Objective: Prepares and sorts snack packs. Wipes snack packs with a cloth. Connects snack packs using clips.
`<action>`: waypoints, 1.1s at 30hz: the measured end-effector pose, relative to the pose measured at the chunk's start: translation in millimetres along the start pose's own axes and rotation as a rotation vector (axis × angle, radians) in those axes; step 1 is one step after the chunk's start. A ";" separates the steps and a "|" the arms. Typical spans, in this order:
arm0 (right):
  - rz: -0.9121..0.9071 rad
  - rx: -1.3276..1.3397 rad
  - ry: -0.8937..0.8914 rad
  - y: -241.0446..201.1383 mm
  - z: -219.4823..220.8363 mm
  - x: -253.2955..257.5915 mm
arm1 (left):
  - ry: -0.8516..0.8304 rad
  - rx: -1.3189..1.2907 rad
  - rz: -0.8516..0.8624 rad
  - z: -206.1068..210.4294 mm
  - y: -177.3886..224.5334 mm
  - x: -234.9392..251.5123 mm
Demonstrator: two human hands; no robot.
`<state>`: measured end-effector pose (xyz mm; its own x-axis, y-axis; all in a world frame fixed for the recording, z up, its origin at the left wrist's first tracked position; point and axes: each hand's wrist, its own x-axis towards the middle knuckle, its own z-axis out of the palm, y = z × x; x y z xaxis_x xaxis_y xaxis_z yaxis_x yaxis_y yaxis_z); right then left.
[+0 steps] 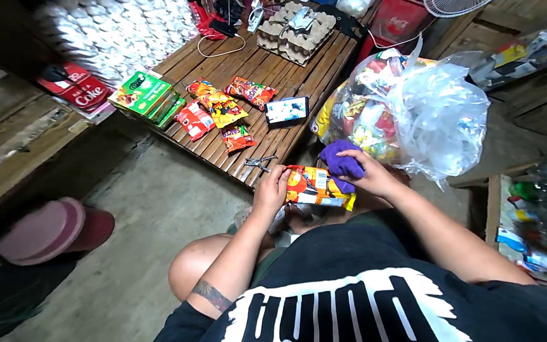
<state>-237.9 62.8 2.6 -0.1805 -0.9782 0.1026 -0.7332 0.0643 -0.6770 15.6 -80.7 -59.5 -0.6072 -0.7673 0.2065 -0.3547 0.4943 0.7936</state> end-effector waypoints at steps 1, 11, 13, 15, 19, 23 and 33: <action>-0.009 -0.018 -0.006 0.0 -0.4 -0.2 | -0.008 0.004 0.002 -0.9 0.8 0.4; 0.097 -0.004 -0.107 -4.6 -2.7 3.2 | -0.206 -0.806 -0.282 -4.0 5.7 3.4; 0.101 -0.015 -0.101 -4.9 -3.5 3.5 | -0.304 -0.971 -0.339 -3.8 6.8 2.2; 0.102 -0.018 -0.094 -3.5 -4.2 4.0 | -0.355 -1.054 -0.357 -4.2 7.3 1.0; 0.082 -0.018 -0.056 1.0 -3.6 5.6 | -0.383 -1.079 -0.389 -7.6 9.2 2.0; 0.097 -0.037 -0.043 1.3 -3.4 7.3 | -0.373 -0.883 -0.433 -6.4 9.2 4.8; 0.062 -0.101 -0.026 6.6 -0.9 11.3 | -0.360 -0.667 -0.321 2.0 -3.0 4.4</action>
<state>-245.3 52.3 -0.1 -0.2120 -0.9763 0.0430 -0.7836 0.1435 -0.6044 12.6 -84.7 -62.1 -0.7791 -0.5959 -0.1946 -0.1220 -0.1604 0.9795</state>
